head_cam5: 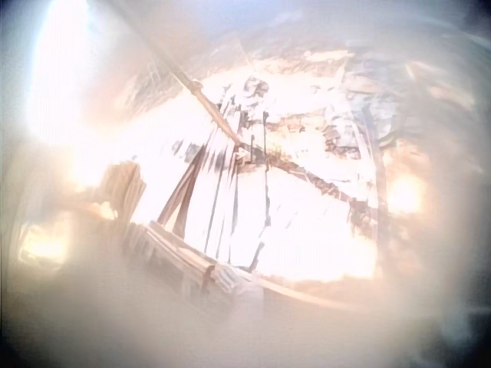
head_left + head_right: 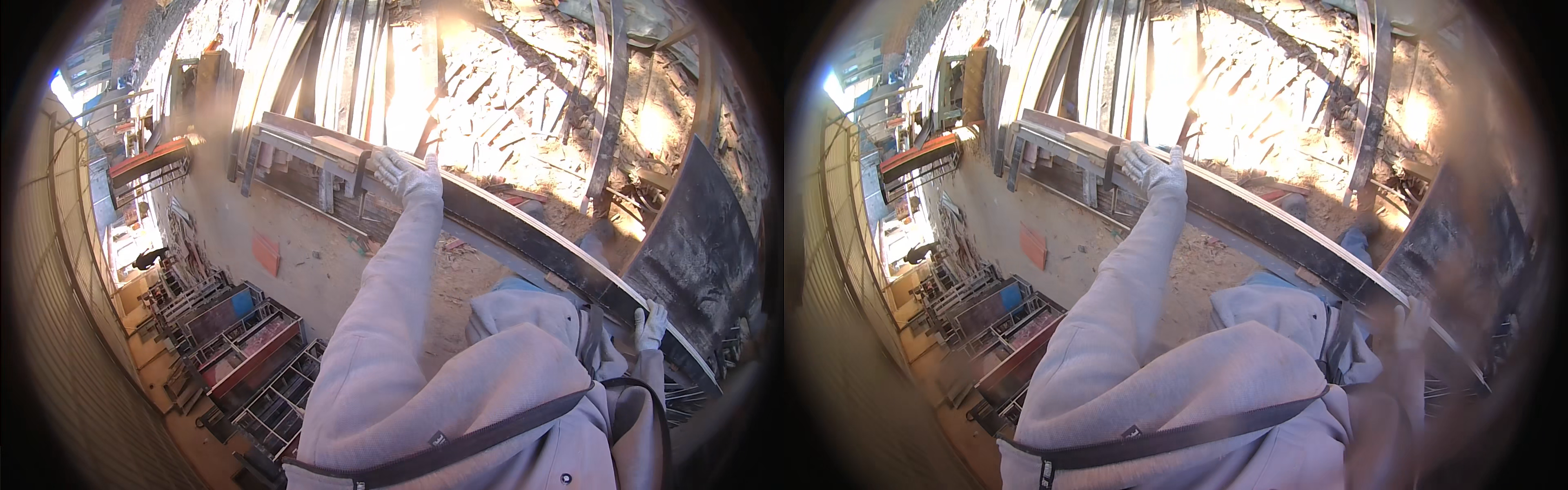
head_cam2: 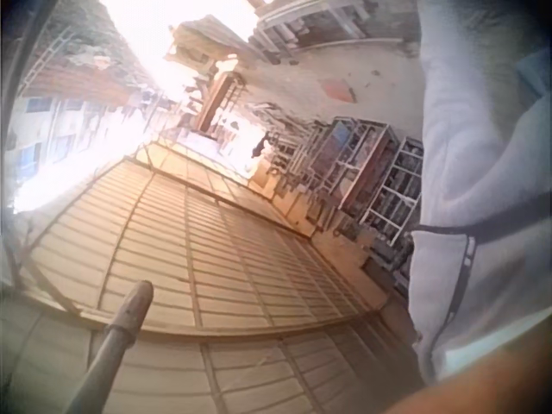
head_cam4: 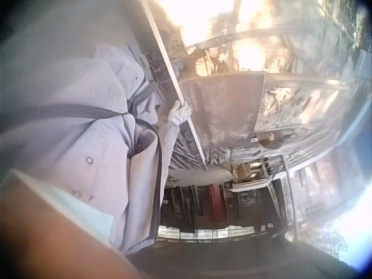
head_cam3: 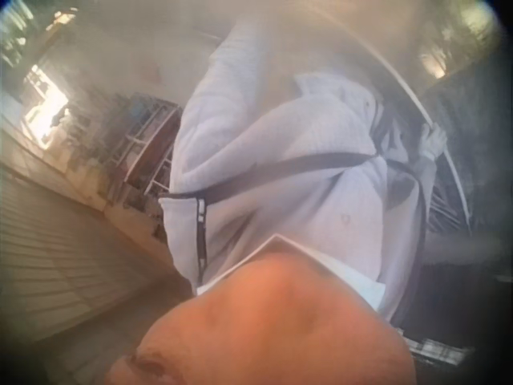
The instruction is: The person picks up metal rods from a pile, places them on a metal surface, and then stacks them in a rack. The person repeats this process with multiple rods.
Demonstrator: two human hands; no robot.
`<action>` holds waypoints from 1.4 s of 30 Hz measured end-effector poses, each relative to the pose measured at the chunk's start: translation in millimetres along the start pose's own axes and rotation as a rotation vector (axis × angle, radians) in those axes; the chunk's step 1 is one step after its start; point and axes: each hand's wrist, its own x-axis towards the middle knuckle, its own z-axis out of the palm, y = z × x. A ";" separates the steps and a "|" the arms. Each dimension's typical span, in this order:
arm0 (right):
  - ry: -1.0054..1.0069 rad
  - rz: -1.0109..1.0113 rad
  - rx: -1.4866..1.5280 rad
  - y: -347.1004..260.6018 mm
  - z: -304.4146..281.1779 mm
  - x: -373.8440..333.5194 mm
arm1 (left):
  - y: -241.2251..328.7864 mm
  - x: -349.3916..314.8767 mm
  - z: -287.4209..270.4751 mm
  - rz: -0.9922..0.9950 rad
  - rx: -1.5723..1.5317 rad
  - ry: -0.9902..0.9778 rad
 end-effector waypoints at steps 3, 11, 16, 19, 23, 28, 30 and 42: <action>0.003 -0.016 0.008 1.4 -1.0 -5.0 | -10.0 3.9 5.6 -0.065 0.032 -0.007; -0.150 -0.018 -0.050 6.6 -12.8 -14.5 | -10.4 -0.6 9.2 -0.071 0.052 -0.079; -0.253 0.027 -0.013 -2.7 -27.0 -5.4 | -7.8 -0.6 5.8 -0.071 0.046 -0.065; -0.299 0.005 -0.065 -11.1 -39.3 0.6 | -11.6 2.3 8.7 -0.051 0.023 -0.029; -0.278 -0.215 0.145 -122.4 -86.0 73.8 | -18.8 -2.7 6.8 -0.027 -0.009 -0.019; -0.403 -0.143 0.783 -263.8 -24.5 205.7 | -18.3 1.4 3.6 -0.060 -0.075 -0.080; -0.794 0.008 0.978 -289.2 15.2 238.9 | -21.2 0.1 3.5 -0.033 -0.071 -0.072; -1.629 0.569 0.680 -434.5 72.4 288.6 | -17.2 -11.8 -7.1 0.009 -0.161 -0.090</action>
